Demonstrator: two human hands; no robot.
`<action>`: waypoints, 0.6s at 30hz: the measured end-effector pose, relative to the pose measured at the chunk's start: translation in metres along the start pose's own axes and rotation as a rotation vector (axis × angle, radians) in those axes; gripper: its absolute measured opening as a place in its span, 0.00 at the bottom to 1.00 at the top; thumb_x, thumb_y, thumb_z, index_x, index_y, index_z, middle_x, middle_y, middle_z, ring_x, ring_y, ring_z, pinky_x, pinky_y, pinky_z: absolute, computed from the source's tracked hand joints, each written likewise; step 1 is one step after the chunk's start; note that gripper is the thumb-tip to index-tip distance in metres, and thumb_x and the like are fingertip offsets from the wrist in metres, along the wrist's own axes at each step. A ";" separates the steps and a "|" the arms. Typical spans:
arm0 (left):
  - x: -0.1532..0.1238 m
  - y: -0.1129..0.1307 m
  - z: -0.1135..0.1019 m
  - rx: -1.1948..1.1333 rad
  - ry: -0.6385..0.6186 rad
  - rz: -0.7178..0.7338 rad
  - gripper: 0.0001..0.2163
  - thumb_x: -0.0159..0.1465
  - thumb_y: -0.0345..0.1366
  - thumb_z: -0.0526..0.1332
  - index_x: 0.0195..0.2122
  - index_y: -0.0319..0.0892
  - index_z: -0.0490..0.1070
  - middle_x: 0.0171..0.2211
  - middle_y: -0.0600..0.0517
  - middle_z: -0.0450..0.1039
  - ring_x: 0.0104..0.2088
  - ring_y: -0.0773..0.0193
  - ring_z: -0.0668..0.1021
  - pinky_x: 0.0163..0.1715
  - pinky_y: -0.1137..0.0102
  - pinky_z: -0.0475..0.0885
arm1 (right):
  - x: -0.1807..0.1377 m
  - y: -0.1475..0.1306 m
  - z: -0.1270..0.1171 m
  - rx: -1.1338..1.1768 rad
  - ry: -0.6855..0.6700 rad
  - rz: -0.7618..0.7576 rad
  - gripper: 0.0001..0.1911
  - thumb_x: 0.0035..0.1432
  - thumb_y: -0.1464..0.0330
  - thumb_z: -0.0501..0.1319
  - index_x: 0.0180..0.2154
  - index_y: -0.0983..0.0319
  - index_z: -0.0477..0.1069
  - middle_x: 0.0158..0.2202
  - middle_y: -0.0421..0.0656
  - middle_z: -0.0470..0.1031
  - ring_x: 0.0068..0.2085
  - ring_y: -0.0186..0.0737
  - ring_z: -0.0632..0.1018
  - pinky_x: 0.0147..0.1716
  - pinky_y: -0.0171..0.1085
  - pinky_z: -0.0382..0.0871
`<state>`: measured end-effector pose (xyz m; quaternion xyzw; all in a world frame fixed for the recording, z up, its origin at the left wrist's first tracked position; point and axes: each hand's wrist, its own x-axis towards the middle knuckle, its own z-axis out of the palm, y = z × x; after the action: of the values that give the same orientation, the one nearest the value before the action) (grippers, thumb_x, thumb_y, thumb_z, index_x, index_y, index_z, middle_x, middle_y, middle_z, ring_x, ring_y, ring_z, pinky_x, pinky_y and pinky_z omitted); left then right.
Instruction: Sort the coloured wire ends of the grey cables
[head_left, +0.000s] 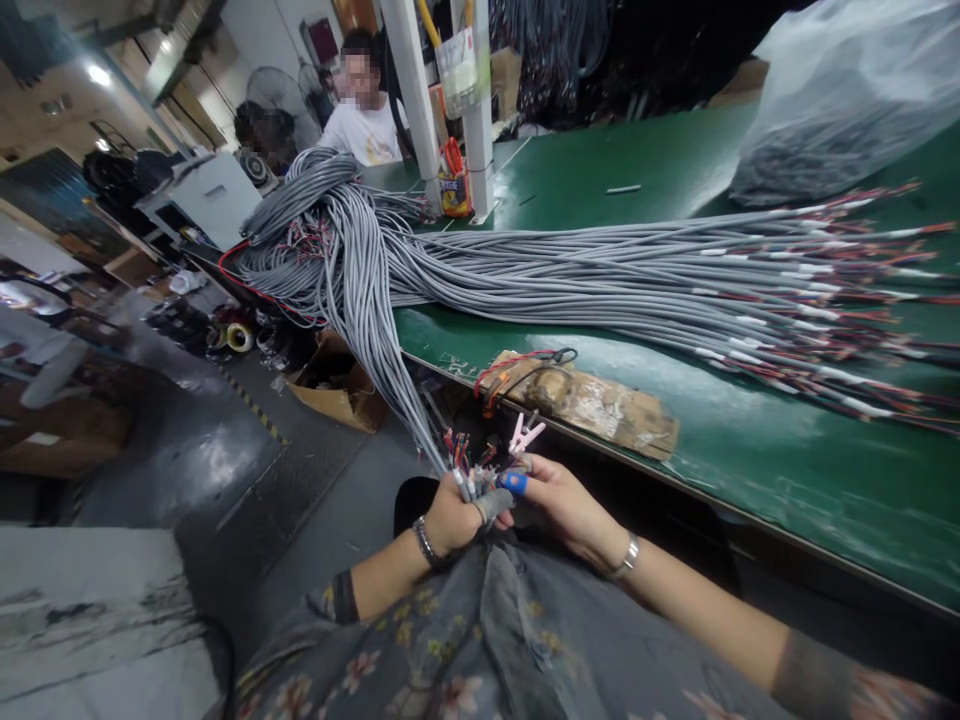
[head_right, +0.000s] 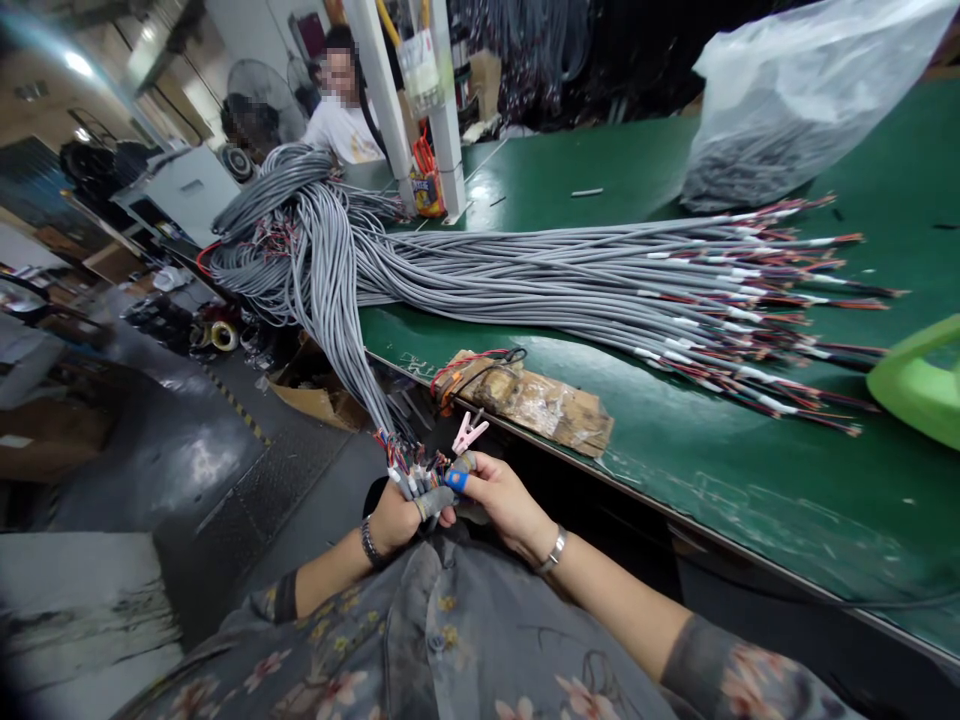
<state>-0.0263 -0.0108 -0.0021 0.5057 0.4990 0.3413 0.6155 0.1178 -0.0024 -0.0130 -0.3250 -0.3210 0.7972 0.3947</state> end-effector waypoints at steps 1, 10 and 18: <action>0.000 0.000 0.001 -0.015 0.026 -0.004 0.21 0.46 0.54 0.67 0.15 0.38 0.70 0.14 0.49 0.71 0.16 0.67 0.72 0.20 0.73 0.69 | 0.000 0.000 0.000 0.007 0.013 -0.005 0.17 0.42 0.58 0.69 0.23 0.59 0.64 0.16 0.38 0.73 0.20 0.38 0.73 0.23 0.37 0.62; 0.004 -0.014 0.005 -0.200 0.250 -0.029 0.22 0.45 0.55 0.66 0.17 0.38 0.68 0.13 0.51 0.69 0.14 0.67 0.71 0.18 0.72 0.69 | 0.004 0.006 0.002 0.097 0.074 -0.027 0.16 0.42 0.60 0.70 0.24 0.59 0.65 0.17 0.37 0.71 0.21 0.35 0.70 0.24 0.36 0.61; 0.005 0.004 0.006 -0.306 0.242 -0.065 0.20 0.40 0.51 0.69 0.18 0.38 0.69 0.12 0.53 0.67 0.13 0.70 0.69 0.16 0.73 0.67 | 0.022 0.000 -0.024 0.265 0.182 -0.024 0.17 0.45 0.52 0.66 0.28 0.59 0.73 0.25 0.40 0.72 0.25 0.34 0.70 0.26 0.34 0.65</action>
<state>-0.0184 -0.0068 0.0006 0.3452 0.5276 0.4512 0.6316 0.1258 0.0217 -0.0326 -0.3370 -0.1800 0.7951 0.4710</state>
